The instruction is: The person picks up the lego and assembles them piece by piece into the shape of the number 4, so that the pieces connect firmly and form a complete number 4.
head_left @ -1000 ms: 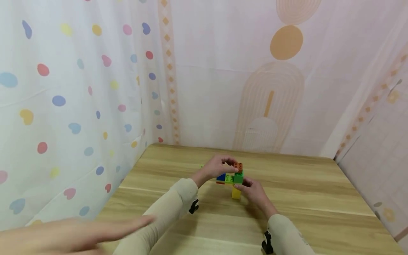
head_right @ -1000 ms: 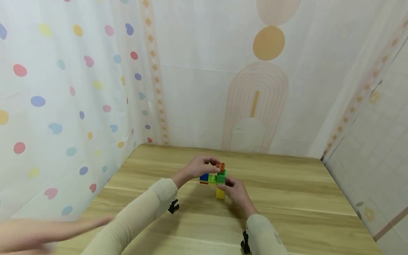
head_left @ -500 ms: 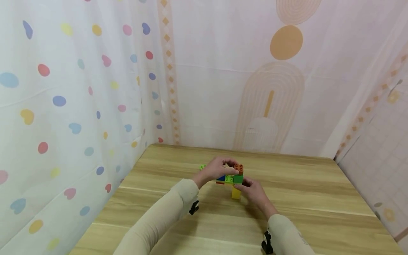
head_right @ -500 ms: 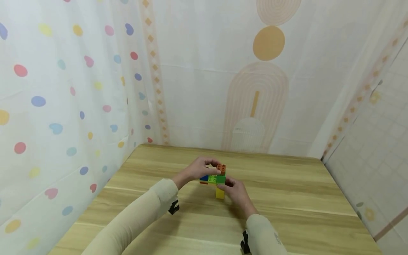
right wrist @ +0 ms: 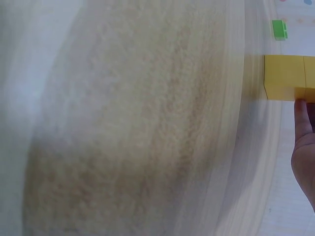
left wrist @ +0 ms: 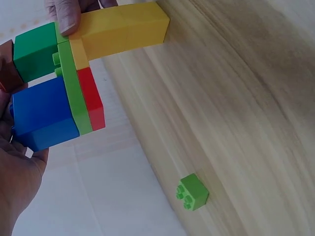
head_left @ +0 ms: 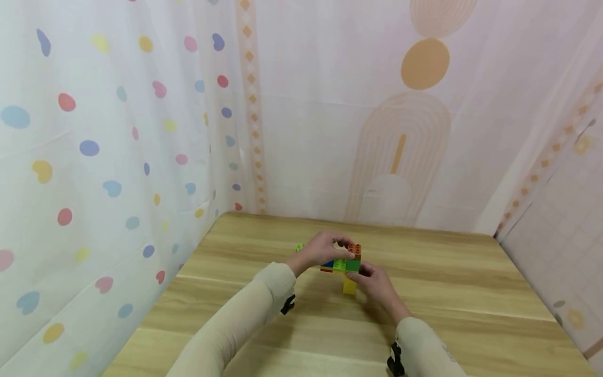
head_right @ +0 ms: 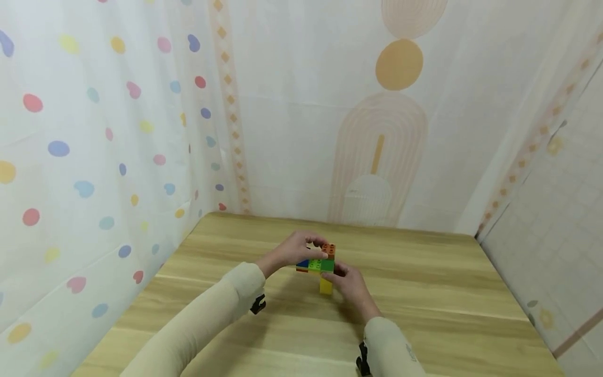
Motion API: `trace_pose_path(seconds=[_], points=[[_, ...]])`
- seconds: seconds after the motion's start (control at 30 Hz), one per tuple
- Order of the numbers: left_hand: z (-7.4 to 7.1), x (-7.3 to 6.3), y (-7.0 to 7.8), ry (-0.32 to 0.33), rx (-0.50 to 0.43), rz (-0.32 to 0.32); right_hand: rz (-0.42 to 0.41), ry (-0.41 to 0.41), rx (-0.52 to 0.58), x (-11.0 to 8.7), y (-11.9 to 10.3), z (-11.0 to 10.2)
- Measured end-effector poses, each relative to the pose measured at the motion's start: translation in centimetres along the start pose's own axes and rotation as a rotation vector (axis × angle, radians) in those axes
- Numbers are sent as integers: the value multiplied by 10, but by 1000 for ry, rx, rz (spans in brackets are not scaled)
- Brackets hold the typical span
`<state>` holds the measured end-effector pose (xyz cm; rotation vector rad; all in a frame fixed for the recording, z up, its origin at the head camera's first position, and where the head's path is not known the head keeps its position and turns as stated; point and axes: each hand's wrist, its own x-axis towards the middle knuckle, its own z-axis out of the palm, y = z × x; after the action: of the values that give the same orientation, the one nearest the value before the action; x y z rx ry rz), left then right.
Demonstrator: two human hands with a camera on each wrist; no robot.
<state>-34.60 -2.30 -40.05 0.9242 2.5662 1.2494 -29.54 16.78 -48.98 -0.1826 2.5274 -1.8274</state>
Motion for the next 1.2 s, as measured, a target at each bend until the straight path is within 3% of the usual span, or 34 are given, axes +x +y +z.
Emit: trace_pose_path(seconds=[0.23, 0.4, 0.57, 0.63, 0.73, 0.87, 1.03, 1.2], points=[[-1, 5, 4, -27, 90, 53, 15, -4, -1, 1, -1, -2], [-1, 6, 5, -6, 100, 85, 12, 3, -11, 0, -6, -5], [0, 5, 1, -13, 76, 74, 4, 3, -21, 0, -5, -4], [-1, 3, -2, -16, 39, 42, 4, 1, -25, 0, -4, -3], [-9, 1, -9, 20, -20, 7, 6, 4, -8, 1, -4, -1], [-31, 2, -23, 99, -70, -33, 11, 25, 16, 1, -5, -1], [-54, -2, -49, 194, -106, -91, 9, 29, 18, 0, -5, 0], [-60, -13, -80, 260, -129, -187, 11, 2, 18, -5, -1, 0]])
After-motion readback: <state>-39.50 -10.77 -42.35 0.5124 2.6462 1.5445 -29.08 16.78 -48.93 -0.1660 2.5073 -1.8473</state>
